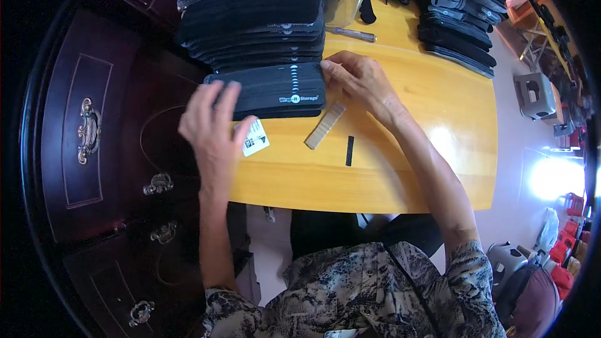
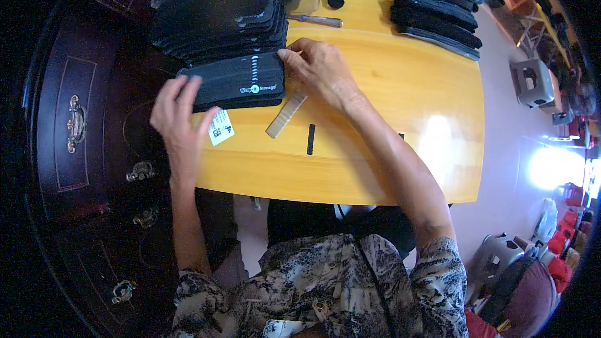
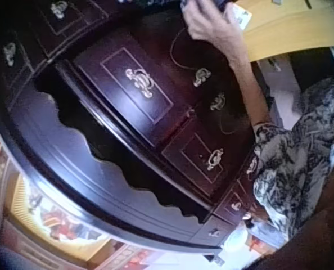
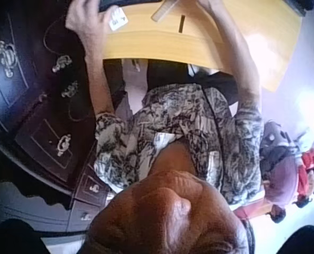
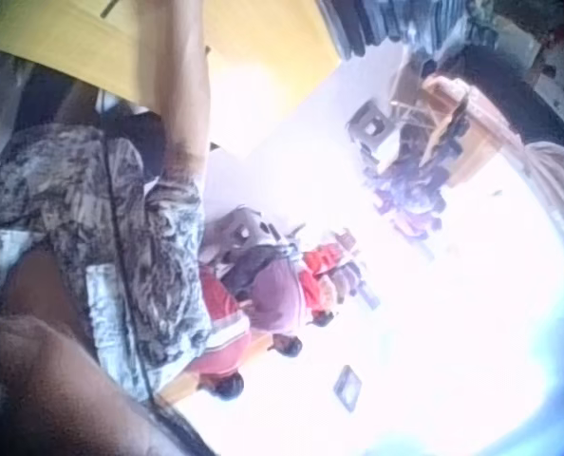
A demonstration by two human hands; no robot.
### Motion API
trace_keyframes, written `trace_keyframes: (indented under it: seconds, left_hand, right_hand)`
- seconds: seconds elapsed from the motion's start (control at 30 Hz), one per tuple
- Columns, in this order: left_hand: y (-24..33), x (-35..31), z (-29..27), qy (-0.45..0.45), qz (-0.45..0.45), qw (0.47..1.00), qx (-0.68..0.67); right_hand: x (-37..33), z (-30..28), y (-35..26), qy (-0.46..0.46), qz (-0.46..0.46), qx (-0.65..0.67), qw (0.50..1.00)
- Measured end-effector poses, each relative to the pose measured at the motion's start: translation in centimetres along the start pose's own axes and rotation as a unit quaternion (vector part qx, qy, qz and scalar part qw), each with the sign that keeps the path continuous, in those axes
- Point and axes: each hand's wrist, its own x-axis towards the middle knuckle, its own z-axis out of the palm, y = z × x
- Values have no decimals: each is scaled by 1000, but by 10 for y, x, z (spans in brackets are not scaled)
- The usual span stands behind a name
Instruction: Inspecting and sorting textile straps at a workbench.
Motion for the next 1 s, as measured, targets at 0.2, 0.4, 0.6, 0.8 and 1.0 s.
trace_keyframes:
  seconds: [0.2, 0.4, 0.6, 0.8, 1.0]
  left_hand:
    - [27, 12, 8, -36, 45, 995, -78]
    - [24, 11, 20, -35, 38, 992, -112]
    - [22, 10, 22, -44, 42, 993, -105]
    - [19, 7, 18, -46, 43, 994, -90]
    - [22, 9, 18, -52, 54, 994, -81]
  right_hand:
    - [1, 5, -5, -35, 43, 48, 997]
    - [3, 4, 3, -52, 6, 29, 998]
    - [-6, -1, 2, -31, -35, -35, 998]
    - [-42, -7, -11, -40, -72, -86, 993]
    - [-51, -3, -7, -72, -127, -180, 973]
